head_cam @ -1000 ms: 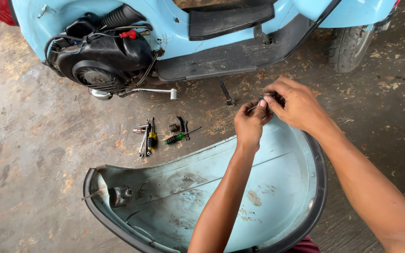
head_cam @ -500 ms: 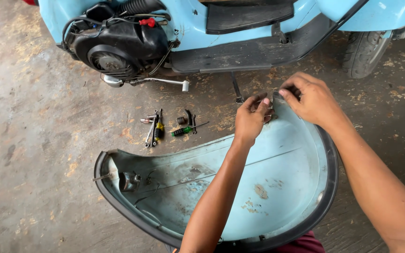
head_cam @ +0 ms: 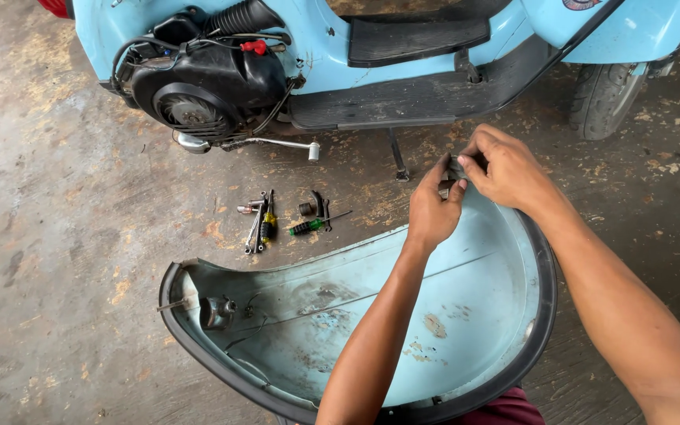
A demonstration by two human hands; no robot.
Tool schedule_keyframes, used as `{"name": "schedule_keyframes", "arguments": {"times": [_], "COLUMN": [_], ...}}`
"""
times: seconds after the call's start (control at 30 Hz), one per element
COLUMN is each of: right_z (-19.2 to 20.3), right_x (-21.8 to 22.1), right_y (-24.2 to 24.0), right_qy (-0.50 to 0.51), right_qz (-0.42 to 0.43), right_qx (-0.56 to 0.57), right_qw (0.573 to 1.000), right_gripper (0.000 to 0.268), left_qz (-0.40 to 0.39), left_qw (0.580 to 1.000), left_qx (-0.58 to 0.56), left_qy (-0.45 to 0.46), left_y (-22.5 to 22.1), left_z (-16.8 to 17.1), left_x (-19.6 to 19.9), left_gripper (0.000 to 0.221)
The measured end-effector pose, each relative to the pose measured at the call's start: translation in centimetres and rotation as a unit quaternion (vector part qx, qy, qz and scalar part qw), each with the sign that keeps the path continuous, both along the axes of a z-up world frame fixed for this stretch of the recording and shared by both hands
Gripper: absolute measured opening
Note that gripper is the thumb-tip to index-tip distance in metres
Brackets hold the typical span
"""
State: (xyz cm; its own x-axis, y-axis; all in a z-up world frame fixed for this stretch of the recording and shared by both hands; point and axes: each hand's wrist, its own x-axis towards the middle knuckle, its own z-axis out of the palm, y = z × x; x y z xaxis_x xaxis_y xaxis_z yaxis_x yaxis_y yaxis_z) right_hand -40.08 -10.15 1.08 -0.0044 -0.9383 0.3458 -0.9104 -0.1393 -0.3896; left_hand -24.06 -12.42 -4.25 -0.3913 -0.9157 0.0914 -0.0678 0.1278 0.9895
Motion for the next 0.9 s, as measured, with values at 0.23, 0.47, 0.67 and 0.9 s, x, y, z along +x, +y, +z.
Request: {"name": "schedule_keyframes", "arguments": {"times": [0.23, 0.47, 0.67, 0.9], "right_z": [-0.3, 0.1, -0.1, 0.6], "right_x": [0.2, 0.2, 0.1, 0.4], "right_y": [-0.1, 0.0, 0.2, 0.5], "right_qy": [0.008, -0.005, -0.007, -0.013], "right_qz": [-0.002, -0.006, -0.006, 0.003], "right_qx": [0.000, 0.005, -0.017, -0.019], "right_qw": [1.000, 1.000, 1.000, 1.000], "right_gripper": [0.017, 0.019, 0.019, 0.017], "left_qz": [-0.011, -0.014, -0.019, -0.030], "left_qw": [1.000, 1.000, 1.000, 0.999], "left_qx": [0.022, 0.011, 0.009, 0.012], "left_qy": [0.007, -0.010, -0.012, -0.031], "left_y": [-0.3, -0.3, -0.5, -0.4], "left_z": [0.0, 0.0, -0.5, -0.3], "left_x": [0.5, 0.4, 0.1, 0.2], "left_gripper": [0.054, 0.056, 0.057, 0.059]}}
